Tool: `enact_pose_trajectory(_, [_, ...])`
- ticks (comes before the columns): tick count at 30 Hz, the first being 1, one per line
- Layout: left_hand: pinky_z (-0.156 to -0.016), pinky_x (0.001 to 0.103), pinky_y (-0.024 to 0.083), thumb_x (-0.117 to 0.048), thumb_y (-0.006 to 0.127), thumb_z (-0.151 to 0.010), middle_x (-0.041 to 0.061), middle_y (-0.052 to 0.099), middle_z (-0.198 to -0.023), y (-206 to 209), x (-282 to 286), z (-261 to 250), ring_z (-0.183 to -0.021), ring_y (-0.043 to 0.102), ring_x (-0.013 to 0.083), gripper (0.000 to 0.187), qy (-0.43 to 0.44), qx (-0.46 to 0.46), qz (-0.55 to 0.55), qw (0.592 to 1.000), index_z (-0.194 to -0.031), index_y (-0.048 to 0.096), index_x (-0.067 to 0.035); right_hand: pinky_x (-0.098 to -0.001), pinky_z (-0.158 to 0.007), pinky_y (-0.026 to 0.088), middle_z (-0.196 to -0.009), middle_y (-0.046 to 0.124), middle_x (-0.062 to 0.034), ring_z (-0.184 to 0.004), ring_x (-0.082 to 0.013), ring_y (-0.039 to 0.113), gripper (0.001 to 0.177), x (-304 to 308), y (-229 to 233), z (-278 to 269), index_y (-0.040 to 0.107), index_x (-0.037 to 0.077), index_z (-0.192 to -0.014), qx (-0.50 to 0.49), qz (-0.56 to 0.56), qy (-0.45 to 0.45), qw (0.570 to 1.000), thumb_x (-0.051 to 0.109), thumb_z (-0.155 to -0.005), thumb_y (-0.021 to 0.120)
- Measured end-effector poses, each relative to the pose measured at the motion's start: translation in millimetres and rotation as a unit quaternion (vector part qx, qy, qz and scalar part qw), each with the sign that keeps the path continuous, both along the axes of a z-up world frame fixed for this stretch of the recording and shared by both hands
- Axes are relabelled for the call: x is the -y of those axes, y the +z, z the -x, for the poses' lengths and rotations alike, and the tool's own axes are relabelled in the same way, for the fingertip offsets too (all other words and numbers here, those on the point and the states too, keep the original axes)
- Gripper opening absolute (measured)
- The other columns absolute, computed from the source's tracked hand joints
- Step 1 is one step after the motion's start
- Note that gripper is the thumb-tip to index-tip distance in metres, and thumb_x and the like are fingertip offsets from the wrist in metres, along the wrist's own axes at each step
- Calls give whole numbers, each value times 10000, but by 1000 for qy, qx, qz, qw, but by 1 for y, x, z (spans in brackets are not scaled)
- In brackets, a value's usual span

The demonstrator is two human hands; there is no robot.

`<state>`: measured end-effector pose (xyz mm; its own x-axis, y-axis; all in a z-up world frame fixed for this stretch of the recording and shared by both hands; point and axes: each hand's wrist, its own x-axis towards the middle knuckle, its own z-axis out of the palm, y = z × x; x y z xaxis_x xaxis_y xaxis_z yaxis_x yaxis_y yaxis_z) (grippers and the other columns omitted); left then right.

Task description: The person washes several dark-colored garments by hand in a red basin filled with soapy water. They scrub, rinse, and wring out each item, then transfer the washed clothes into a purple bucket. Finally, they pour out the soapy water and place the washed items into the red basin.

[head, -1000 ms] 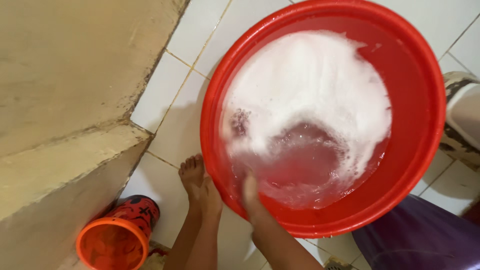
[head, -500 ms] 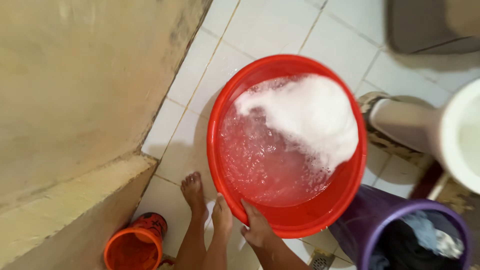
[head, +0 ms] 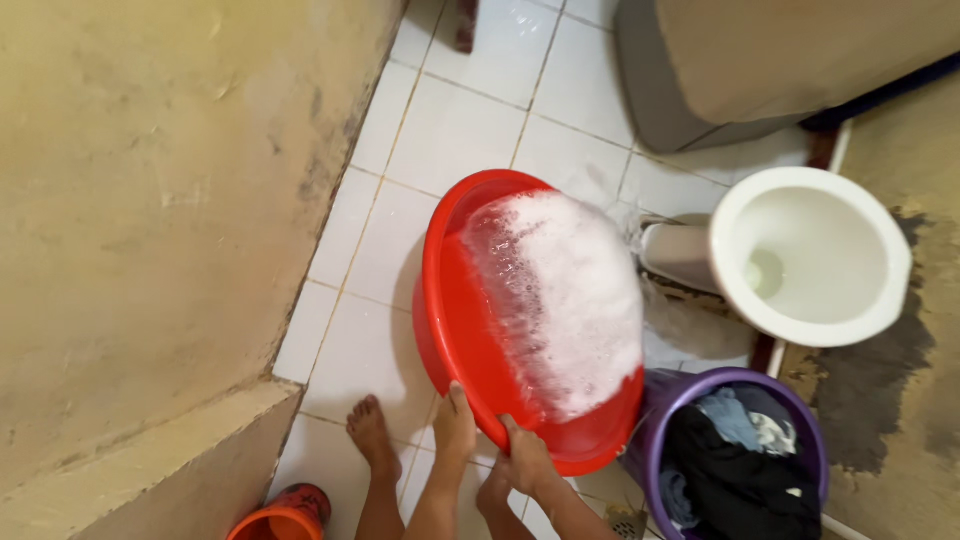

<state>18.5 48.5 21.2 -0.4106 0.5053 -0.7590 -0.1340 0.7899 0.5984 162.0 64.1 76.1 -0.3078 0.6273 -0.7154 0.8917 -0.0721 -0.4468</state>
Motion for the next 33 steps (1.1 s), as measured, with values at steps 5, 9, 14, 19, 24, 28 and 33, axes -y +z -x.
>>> enact_pose_trajectory(5, [-628, 405, 628, -529, 294, -1011, 213, 760, -907, 13, -25, 0, -652, 740, 307, 672, 6, -6, -34, 999, -1137, 700, -8, -502, -936, 524, -1053, 694, -249, -1049, -430, 655, 645, -19, 19, -8, 473, 142, -1375, -7, 23, -13, 1000, 51, -773, 687])
enact_pose_trajectory(9, [-547, 380, 641, -526, 316, -1032, 210, 751, -901, 16, -28, 10, -579, 734, 283, 663, 14, 13, 16, 1000, -1144, 684, 14, -485, -959, 520, -1073, 697, -255, -1073, -422, 658, 660, -26, 18, -5, 458, 123, -1407, 0, 39, 31, 999, 77, -791, 690])
enact_pose_trajectory(14, [-517, 395, 624, -523, 281, -1033, 224, 735, -913, 19, -36, 25, -548, 703, 312, 652, 5, 60, 36, 998, -1199, 633, 0, -485, -964, 516, -1098, 695, -239, -1095, -416, 649, 679, -29, 14, 2, 468, 141, -1416, 17, 51, 34, 998, 65, -777, 685])
enact_pose_trajectory(19, [-483, 426, 612, -483, 317, -1010, 259, 686, -924, 36, -67, 26, -532, 693, 326, 575, -41, 44, 30, 998, -1258, 473, 11, -462, -959, 534, -1103, 695, -237, -1106, -405, 649, 682, -48, 20, 5, 494, 147, -1396, 20, 62, -13, 998, 47, -747, 677])
enact_pose_trajectory(24, [-528, 376, 558, -544, 442, -1017, 243, 716, -751, 51, -101, 49, -546, 691, 299, 562, -160, 25, 58, 985, -1178, 498, -8, -453, -964, 539, -1115, 717, -208, -1118, -384, 661, 611, -63, 33, 26, 570, 160, -1330, 9, 23, -83, 996, 52, -735, 656])
enact_pose_trajectory(28, [-516, 366, 576, -511, 603, -962, 183, 698, -686, 37, -124, 71, -513, 700, 252, 574, -166, 4, -35, 985, -846, 617, 51, -459, -968, 540, -1128, 722, -181, -1130, -356, 665, 615, -79, 61, 53, 577, 202, -1340, 74, 39, -170, 982, 62, -746, 646])
enact_pose_trajectory(33, [-549, 326, 534, -481, 815, -778, 127, 709, -693, 41, -169, 110, -570, 657, 171, 507, -198, -114, -125, 965, -808, 621, -13, -484, -959, 534, -1103, 723, -187, -1098, -378, 665, 550, -104, 72, 71, 584, 188, -1307, 66, 14, -197, 978, 68, -773, 630])
